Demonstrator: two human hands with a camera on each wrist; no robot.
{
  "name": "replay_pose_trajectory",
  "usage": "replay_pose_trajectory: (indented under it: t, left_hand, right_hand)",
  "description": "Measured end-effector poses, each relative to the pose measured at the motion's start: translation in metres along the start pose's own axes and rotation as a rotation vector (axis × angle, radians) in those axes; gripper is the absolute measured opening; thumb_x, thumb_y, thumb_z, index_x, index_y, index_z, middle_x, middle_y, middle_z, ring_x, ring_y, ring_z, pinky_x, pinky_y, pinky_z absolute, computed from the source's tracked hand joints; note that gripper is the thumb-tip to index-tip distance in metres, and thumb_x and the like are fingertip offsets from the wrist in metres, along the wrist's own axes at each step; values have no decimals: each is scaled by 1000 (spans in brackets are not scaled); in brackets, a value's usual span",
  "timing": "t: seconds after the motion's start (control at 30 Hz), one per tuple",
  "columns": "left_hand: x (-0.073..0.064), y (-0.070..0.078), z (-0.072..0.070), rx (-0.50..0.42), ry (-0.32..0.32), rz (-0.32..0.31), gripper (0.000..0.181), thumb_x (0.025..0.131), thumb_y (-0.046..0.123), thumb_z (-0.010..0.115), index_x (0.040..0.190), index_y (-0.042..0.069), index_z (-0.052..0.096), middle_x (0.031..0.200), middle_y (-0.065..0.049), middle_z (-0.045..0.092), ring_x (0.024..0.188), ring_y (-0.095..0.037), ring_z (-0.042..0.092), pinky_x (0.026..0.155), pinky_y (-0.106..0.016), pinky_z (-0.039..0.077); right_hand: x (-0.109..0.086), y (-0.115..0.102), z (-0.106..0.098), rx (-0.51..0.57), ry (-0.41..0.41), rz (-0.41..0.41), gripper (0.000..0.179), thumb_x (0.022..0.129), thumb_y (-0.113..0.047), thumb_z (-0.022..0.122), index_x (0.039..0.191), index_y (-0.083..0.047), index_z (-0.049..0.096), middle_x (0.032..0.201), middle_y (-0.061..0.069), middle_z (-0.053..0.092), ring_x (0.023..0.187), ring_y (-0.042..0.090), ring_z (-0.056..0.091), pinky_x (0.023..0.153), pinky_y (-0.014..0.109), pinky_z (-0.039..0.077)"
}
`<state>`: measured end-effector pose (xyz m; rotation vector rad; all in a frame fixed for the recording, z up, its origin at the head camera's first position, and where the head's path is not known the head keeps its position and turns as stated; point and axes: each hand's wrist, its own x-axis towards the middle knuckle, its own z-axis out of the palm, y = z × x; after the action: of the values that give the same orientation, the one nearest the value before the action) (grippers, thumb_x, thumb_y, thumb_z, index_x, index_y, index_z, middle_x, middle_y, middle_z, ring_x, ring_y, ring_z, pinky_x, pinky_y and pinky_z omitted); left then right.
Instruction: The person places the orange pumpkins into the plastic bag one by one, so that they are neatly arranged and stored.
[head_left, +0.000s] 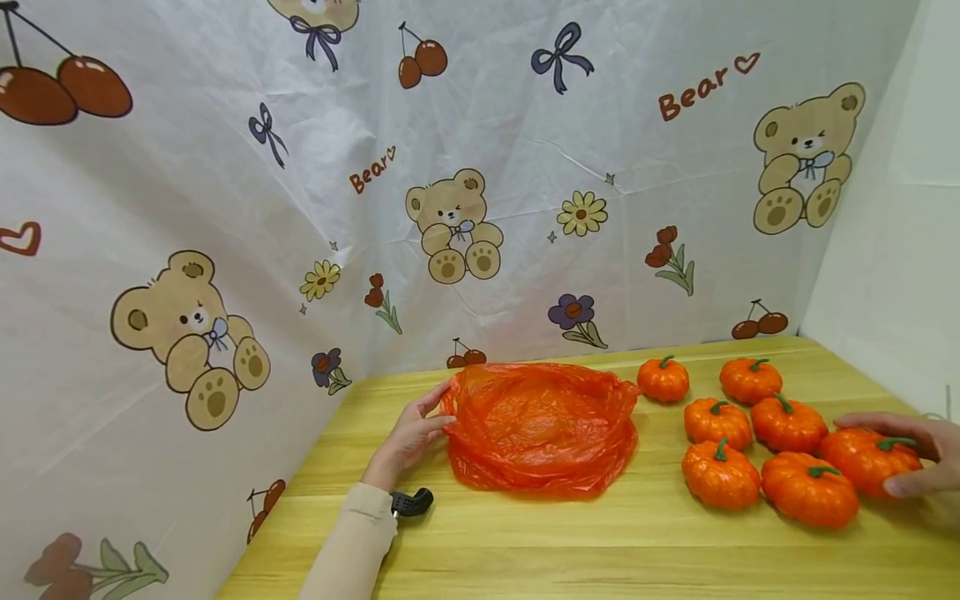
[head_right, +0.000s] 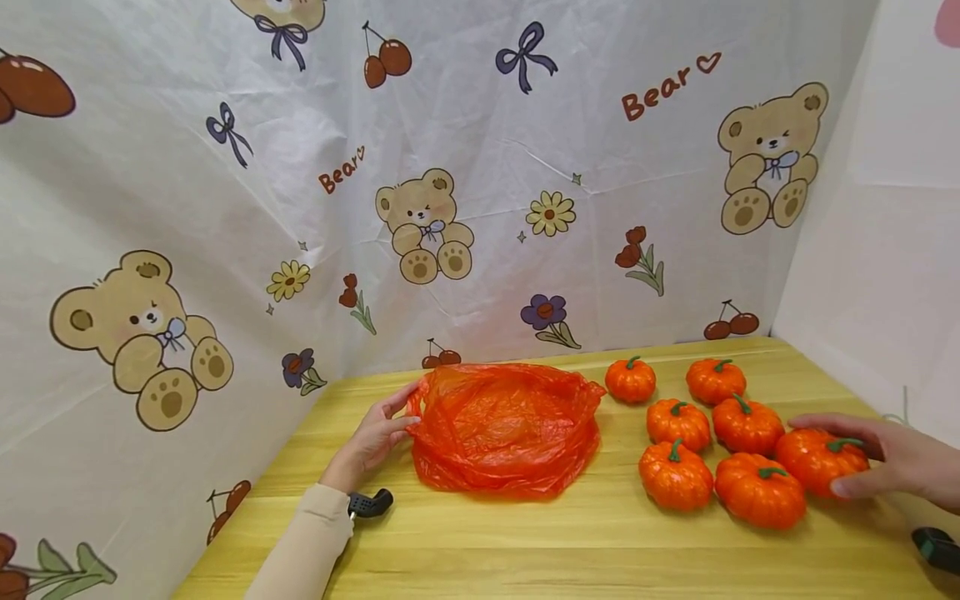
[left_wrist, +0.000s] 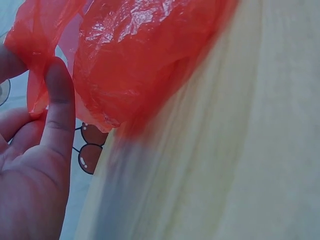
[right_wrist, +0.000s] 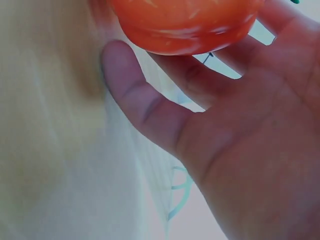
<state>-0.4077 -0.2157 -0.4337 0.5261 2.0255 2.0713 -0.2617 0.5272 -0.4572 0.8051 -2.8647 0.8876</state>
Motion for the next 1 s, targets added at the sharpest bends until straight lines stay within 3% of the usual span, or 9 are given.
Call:
replay_pose_trajectory:
  t: [0.13,0.23,0.5,0.83,0.93,1.0]
  left_hand:
    - [0,2,-1,-1,-21,-1,77,95,-7,63,162,17,34,172,-4,24,146,-45,40,93,-24,59]
    - [-1,3,-1,5,-38,-5,77,96,-8,62,163,16,32,172,-6,23,144,-44,42,92,-24,59]
    - [-2,5,1,-11,-53,-13,80,95,-8,63,163,15,30,172,-8,23,144,-44,41,92,-24,60]
    - [-2,5,-1,-16,-68,-13,81,94,-8,63,164,17,29,173,-6,21,145,-45,39,92,-25,60]
    - [-2,5,-1,-18,-77,-13,81,95,-8,63,164,17,29,173,-6,21,146,-45,38,93,-25,59]
    - [-1,5,-1,-19,-84,-13,81,95,-9,63,164,17,29,173,-7,21,147,-46,37,93,-25,59]
  right_hand:
    - [3,-6,-2,13,31,22,72,90,-1,72,154,-21,44,134,-53,32,113,-26,41,73,15,45]
    - [5,-14,-2,53,53,51,73,92,-1,71,155,-26,43,131,-52,34,109,-23,45,72,15,47]
    - [17,-49,0,112,164,103,71,92,0,71,153,-22,44,126,-49,39,104,-20,48,72,17,54]
    - [41,-91,-10,164,152,250,66,99,-15,67,156,-28,37,118,-45,41,96,-11,57,73,24,59]
    - [50,-105,-9,161,134,289,66,101,-21,65,158,-18,33,133,-15,56,94,-14,54,74,27,60]
    - [56,-115,-10,131,112,308,71,102,-27,64,159,-6,27,142,13,54,96,-17,49,74,28,59]
